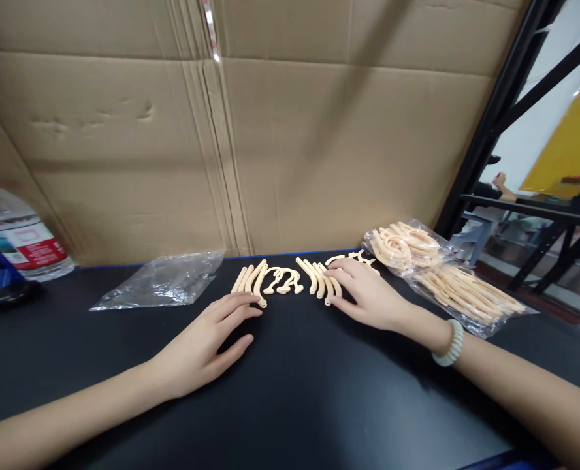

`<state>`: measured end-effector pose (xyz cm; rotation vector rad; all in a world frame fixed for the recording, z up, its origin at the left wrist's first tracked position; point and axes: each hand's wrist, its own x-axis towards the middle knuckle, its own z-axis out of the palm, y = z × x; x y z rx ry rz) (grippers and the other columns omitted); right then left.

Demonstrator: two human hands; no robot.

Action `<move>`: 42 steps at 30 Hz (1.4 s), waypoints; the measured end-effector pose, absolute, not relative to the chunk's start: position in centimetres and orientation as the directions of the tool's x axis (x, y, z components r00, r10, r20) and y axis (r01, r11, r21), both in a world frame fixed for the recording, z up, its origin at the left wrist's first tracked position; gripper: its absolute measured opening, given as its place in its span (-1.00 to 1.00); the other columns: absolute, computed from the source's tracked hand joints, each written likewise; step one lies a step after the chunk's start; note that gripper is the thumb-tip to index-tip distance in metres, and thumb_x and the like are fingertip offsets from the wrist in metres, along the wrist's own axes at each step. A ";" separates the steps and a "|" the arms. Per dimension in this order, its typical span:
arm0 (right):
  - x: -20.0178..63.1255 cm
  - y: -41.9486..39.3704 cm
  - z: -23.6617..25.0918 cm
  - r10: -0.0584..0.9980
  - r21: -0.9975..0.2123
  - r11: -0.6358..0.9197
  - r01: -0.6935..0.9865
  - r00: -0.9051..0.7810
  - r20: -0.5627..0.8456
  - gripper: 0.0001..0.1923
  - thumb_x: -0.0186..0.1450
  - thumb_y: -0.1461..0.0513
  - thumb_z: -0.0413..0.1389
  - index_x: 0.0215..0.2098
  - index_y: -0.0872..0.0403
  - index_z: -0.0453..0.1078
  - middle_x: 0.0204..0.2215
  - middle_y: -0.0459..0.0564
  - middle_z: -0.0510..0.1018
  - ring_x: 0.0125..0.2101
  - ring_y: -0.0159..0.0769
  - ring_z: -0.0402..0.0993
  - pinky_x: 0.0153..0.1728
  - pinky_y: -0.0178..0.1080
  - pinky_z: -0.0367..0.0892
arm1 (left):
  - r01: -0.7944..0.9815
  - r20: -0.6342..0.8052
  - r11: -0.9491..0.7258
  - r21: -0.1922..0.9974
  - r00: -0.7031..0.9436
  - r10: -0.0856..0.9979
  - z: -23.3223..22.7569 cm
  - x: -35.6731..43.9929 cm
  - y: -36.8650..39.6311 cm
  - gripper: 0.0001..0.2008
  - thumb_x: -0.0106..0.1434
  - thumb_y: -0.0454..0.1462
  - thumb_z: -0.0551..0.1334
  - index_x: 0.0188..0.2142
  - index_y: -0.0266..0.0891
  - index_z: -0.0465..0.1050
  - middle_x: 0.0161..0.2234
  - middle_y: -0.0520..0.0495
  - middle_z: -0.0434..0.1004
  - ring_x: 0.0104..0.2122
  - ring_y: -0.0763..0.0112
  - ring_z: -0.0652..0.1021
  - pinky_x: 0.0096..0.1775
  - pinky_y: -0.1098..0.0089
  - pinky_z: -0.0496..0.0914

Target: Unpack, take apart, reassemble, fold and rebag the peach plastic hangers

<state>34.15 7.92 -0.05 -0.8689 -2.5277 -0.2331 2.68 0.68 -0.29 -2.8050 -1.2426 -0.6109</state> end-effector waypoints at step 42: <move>26.0 9.2 0.0 0.473 -0.054 0.881 0.471 -0.866 0.161 -0.25 0.40 -0.12 -0.21 0.33 0.24 0.01 0.33 0.24 0.05 0.33 -0.04 -0.13 0.28 0.06 -0.07 | 0.754 0.330 -0.652 0.082 0.597 0.731 -0.4 2.8 1.0 -0.64 0.33 -0.26 0.09 0.11 -0.24 0.32 0.20 -0.25 0.30 0.23 0.04 0.26 0.19 -0.04 0.23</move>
